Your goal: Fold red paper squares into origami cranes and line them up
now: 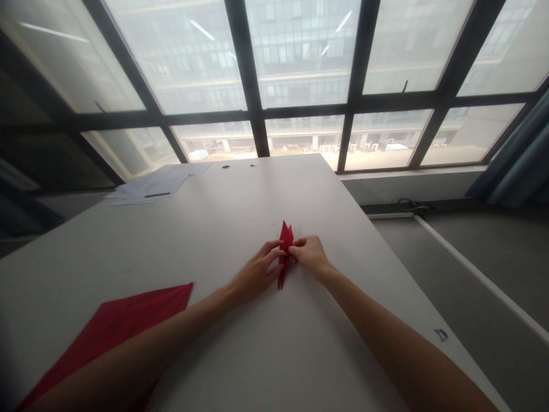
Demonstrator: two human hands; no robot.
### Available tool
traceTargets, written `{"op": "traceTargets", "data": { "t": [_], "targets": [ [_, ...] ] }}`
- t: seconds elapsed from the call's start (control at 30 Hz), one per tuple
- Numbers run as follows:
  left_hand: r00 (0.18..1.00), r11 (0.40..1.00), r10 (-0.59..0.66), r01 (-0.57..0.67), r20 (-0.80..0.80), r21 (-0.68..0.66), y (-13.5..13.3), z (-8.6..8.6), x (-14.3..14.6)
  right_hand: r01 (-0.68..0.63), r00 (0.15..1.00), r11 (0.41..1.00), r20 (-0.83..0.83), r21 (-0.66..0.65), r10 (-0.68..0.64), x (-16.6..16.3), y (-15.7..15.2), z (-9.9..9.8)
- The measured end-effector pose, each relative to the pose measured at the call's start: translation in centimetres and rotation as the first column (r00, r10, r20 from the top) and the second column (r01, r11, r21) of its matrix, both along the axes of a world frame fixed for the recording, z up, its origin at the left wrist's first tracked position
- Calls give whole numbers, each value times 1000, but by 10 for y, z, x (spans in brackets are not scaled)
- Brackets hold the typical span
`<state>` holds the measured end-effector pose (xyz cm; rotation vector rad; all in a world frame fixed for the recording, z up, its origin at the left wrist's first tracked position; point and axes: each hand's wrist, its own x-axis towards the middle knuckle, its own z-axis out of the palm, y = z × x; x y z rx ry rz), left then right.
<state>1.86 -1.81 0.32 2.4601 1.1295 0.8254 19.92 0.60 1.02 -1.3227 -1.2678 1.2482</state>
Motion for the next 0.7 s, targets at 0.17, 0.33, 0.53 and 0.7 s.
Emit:
{"op": "traceTargets", "data": {
  "t": [0.17, 0.33, 0.53, 0.7],
  "targets": [
    [889, 970, 236, -238, 392, -44, 9, 4, -1, 74, 996, 994, -56, 76, -70, -4, -1, 2],
    [785, 933, 289, -101, 548, -346, 19, 2, -2, 63, 982, 989, -186, 132, -38, -10, -2, -2],
    [756, 919, 287, -43, 588, -392, 22, -4, -3, 18, 976, 977, -215, 212, 28, -13, -2, -9],
    [768, 909, 252, 20, 589, -415, 21, -2, -4, -21, 972, 969, -223, 246, 78, -15, -3, -11]
  ]
}}
